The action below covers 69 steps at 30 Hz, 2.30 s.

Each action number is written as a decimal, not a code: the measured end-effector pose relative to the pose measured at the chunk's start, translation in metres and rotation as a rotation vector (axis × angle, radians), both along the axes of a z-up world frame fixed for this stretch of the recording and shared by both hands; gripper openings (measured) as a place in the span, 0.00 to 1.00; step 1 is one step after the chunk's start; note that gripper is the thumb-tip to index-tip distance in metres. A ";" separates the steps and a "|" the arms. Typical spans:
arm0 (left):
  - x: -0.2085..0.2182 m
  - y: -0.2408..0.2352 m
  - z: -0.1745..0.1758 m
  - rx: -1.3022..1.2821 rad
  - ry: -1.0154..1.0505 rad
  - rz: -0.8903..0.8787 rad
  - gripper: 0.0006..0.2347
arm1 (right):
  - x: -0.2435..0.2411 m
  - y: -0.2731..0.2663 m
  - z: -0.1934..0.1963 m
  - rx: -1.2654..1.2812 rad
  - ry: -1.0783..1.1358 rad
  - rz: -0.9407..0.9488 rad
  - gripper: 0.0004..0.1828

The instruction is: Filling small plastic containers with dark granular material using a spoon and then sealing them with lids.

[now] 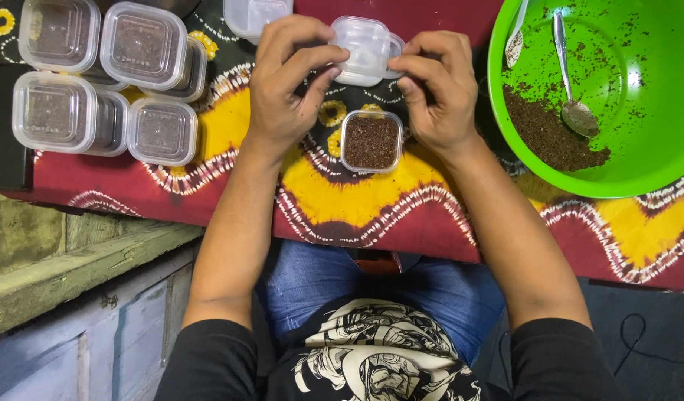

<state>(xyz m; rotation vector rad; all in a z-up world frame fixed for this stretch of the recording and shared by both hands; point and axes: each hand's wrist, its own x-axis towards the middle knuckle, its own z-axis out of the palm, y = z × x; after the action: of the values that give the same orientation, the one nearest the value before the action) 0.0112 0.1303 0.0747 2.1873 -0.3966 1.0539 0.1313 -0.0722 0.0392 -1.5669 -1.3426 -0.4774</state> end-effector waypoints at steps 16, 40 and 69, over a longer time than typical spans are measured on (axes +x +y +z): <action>-0.006 -0.004 -0.034 -0.228 0.356 -0.018 0.16 | -0.013 -0.017 -0.013 0.005 1.010 0.123 0.09; -0.008 -0.005 -0.020 -0.228 0.312 -0.095 0.10 | -0.021 -0.016 0.000 -0.061 0.883 0.106 0.14; -0.013 -0.002 -0.013 -0.557 0.530 -0.321 0.19 | -0.016 -0.018 -0.010 0.017 1.094 0.223 0.17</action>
<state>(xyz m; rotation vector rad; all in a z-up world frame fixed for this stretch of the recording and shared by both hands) -0.0014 0.1287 0.0620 1.7284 -0.1701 0.3252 0.1156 -0.0903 0.0294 -1.2927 -0.6198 0.4745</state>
